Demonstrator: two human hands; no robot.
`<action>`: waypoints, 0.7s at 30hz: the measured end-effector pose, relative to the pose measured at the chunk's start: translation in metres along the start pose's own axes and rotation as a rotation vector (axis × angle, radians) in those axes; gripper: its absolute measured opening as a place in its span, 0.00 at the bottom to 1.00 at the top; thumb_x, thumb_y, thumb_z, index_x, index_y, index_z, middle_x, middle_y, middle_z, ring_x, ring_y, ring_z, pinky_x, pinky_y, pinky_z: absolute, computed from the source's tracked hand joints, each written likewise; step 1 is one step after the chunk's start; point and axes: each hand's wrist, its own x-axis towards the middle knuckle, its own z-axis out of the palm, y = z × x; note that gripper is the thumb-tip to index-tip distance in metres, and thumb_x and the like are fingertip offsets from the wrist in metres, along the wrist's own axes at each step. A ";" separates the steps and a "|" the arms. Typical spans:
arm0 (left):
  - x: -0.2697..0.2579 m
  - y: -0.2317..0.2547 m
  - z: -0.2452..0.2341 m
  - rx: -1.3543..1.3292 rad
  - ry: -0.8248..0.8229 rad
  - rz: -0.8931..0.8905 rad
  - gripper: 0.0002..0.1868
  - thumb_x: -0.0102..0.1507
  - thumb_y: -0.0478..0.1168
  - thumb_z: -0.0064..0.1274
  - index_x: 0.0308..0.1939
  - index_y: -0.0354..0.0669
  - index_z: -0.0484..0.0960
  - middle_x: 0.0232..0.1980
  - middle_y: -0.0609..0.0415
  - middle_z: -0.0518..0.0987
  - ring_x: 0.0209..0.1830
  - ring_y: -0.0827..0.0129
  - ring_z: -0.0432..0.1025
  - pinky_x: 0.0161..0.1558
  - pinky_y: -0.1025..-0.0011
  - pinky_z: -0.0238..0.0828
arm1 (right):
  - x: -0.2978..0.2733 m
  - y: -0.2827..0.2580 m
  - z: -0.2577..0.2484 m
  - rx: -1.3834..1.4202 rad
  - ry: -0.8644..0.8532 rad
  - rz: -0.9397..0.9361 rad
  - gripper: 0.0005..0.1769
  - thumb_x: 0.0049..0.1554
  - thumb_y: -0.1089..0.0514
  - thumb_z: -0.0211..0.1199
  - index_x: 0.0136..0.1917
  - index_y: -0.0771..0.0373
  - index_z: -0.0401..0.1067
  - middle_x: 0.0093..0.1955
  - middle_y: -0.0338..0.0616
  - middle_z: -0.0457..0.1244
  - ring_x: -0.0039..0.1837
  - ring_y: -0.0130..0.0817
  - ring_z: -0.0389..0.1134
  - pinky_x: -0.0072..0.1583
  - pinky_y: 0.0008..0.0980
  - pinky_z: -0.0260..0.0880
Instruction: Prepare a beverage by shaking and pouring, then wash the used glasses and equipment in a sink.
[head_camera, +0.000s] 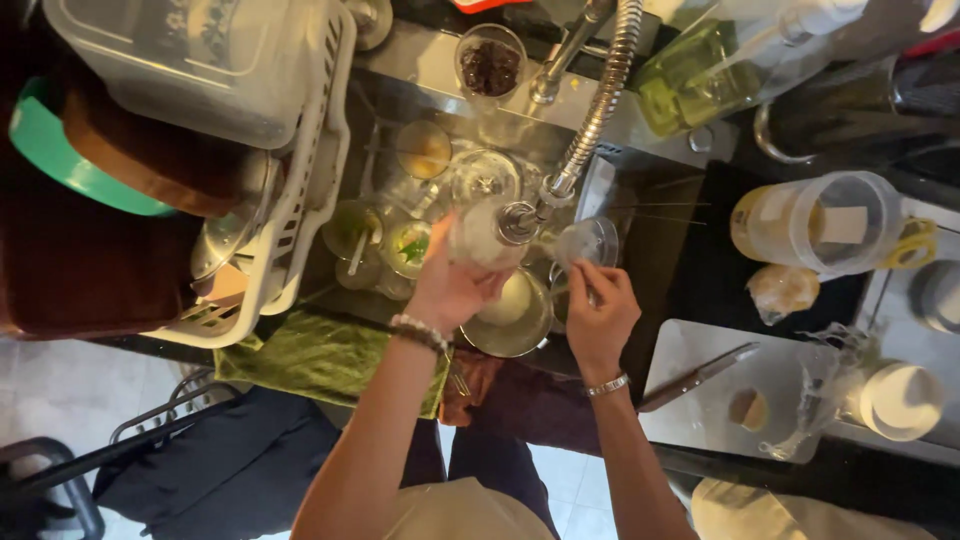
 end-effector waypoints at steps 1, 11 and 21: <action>-0.003 0.004 0.004 -0.036 0.041 -0.042 0.44 0.57 0.72 0.51 0.62 0.41 0.73 0.54 0.43 0.80 0.51 0.54 0.74 0.50 0.60 0.73 | 0.001 0.002 0.001 0.017 0.003 -0.014 0.08 0.58 0.62 0.69 0.52 0.64 0.81 0.44 0.44 0.67 0.41 0.30 0.68 0.44 0.28 0.67; 0.008 -0.008 -0.013 -0.030 -0.022 -0.052 0.45 0.59 0.71 0.52 0.69 0.43 0.70 0.68 0.43 0.72 0.63 0.53 0.71 0.60 0.59 0.72 | 0.009 0.009 -0.014 -0.026 0.022 -0.048 0.08 0.59 0.61 0.69 0.53 0.63 0.82 0.45 0.45 0.68 0.44 0.32 0.70 0.47 0.29 0.69; 0.017 -0.021 -0.017 -0.159 0.020 -0.094 0.46 0.60 0.70 0.52 0.71 0.42 0.68 0.65 0.36 0.73 0.54 0.50 0.74 0.52 0.60 0.75 | 0.004 0.030 -0.017 -0.009 0.024 -0.004 0.08 0.60 0.61 0.69 0.53 0.62 0.82 0.47 0.43 0.68 0.45 0.29 0.69 0.48 0.27 0.69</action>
